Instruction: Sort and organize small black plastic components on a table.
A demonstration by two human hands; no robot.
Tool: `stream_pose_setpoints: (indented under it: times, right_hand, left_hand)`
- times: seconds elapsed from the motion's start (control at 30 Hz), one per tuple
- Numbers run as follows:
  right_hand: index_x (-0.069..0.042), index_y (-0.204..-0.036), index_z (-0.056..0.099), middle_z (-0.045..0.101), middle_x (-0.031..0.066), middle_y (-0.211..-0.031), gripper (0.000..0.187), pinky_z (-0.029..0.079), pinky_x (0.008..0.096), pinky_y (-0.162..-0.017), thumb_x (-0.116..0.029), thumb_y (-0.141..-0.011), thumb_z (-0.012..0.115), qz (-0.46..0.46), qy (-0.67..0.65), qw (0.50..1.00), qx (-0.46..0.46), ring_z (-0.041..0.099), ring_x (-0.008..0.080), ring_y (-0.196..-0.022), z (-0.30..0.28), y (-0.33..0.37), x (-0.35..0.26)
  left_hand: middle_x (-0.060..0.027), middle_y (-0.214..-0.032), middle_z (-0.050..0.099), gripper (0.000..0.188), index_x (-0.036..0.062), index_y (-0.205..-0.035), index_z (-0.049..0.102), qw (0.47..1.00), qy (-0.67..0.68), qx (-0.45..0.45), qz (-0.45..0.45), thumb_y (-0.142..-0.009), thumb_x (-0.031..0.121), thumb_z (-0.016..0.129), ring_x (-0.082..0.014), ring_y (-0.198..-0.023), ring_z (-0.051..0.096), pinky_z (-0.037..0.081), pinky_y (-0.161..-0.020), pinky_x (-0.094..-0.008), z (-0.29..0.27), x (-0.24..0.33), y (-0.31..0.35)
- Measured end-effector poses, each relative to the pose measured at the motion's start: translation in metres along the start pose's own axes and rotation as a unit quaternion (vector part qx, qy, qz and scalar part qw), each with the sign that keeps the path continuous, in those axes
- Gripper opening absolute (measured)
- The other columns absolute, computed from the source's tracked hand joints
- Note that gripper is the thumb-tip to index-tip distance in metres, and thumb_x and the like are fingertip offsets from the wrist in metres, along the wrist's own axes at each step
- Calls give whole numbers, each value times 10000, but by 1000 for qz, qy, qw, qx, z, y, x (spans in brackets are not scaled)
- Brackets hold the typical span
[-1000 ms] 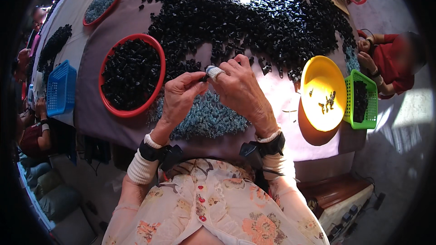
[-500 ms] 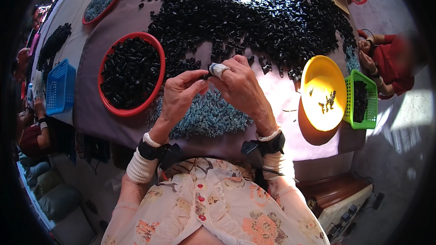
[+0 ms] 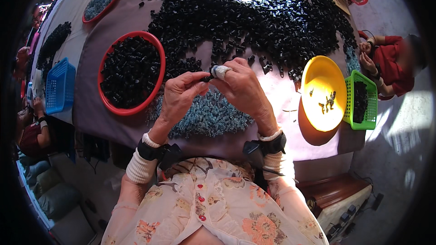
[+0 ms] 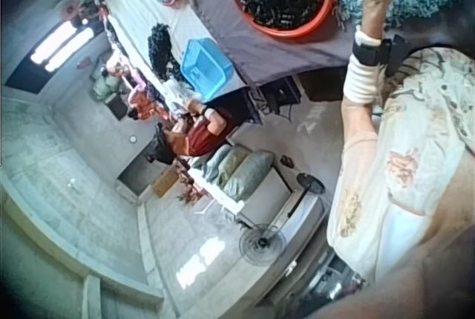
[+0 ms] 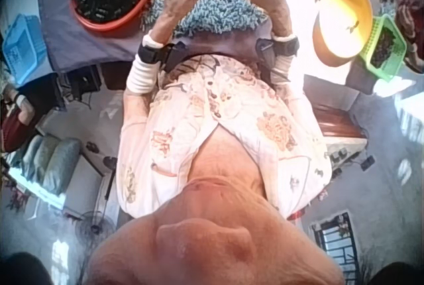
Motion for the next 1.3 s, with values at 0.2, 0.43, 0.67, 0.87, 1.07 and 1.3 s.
stream_pose_setpoints:
  times: [0.2,0.43,0.67,0.87,1.07,1.3]
  right_hand:
    - [-36,-777,619,565,65,-660,141,413,356,-656,-94,-712,729,76,-58,995,20,533,256,-660,0,3,7]
    - [-39,-785,632,582,56,-703,144,412,365,-750,-106,-709,734,-3,21,999,39,554,231,-678,1,1,-2]
    - [-35,-793,632,577,59,-739,137,393,384,-817,-103,-714,721,-39,99,994,22,556,221,-703,3,1,-9]
    - [-28,-786,618,562,61,-738,125,395,383,-812,-85,-720,708,-53,129,990,18,549,223,-703,6,2,-11]
    - [-32,-799,621,574,61,-741,136,403,380,-795,-57,-705,716,-17,77,997,24,548,230,-707,7,4,-8]
    - [-34,-816,628,582,56,-735,157,406,368,-787,-60,-699,729,-22,54,997,56,554,229,-703,-2,5,-2]
  left_hand:
    - [-29,-759,642,212,-24,-1051,650,996,71,-29,-41,-850,17,597,-54,-679,570,477,-612,-184,0,-2,-1]
    - [-29,-758,645,206,-36,-1044,646,997,54,-9,-48,-851,20,601,-49,-679,572,478,-613,-175,1,-4,-1]
    - [-30,-769,649,192,-27,-1019,657,999,32,12,-33,-837,16,614,-50,-682,585,485,-612,-182,0,-5,0]
    - [-29,-763,643,197,-8,-1007,670,999,9,19,-36,-816,6,620,-54,-670,590,489,-608,-191,-1,-7,1]
    - [-31,-750,645,202,-24,-1015,663,999,20,15,-34,-821,12,620,-54,-663,586,481,-595,-184,0,-6,2]
    - [-28,-743,647,196,-35,-1025,654,997,59,11,-39,-842,18,610,-46,-659,577,473,-585,-174,1,-7,1]
Point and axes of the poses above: each hand's wrist, its own y-axis away from the middle knuckle, its own z-axis out of the palm, x = y × z, the point moved 5 cm from there along -y, towards the middle knuckle
